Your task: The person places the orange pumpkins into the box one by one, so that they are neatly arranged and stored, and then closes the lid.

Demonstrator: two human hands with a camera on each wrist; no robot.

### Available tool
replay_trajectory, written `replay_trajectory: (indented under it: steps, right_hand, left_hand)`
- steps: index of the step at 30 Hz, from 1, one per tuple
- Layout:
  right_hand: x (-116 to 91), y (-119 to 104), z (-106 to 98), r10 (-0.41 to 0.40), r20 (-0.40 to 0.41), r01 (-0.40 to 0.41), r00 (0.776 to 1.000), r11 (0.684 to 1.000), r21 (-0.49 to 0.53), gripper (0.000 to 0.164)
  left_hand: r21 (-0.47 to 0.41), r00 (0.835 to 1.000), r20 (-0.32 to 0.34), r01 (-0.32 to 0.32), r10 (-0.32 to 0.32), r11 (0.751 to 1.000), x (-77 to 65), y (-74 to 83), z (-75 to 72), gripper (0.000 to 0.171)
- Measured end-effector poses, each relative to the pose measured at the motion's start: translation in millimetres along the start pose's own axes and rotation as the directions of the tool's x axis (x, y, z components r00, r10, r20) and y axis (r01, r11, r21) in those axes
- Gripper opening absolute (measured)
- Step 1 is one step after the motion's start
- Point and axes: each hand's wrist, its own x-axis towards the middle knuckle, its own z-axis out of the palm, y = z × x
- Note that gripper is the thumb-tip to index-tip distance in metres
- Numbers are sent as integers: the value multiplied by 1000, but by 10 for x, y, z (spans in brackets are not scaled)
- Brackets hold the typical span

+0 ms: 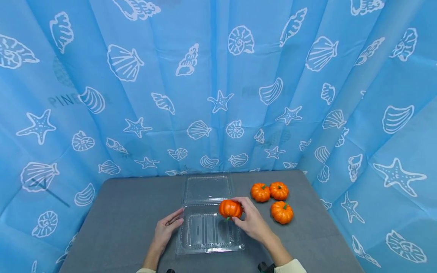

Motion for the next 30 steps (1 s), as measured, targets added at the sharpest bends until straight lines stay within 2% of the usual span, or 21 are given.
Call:
replay_trajectory:
  steps: [4, 14, 20, 30]
  right_hand:
    - [-30, -7, 40, -13, 50, 13, 999, 1000, -4, 64]
    - [-134, 18, 133, -54, 115, 56, 992, 998, -14, 61]
    - [-169, 41, 158, -26, 188, 31, 982, 999, -24, 59]
    - [-212, 58, 163, -72, 233, 85, 970, 995, -45, 58]
  left_hand:
    - [-6, 1000, 4, -2, 2, 1000, -4, 6, -6, 46]
    - [-11, 1000, -1, -9, 9, 1000, 21, -18, -11, 44]
    - [-45, 1000, -1, -9, 9, 999, 16, -38, -17, 44]
    - [-32, 1000, -7, -19, 19, 999, 13, -39, -13, 45]
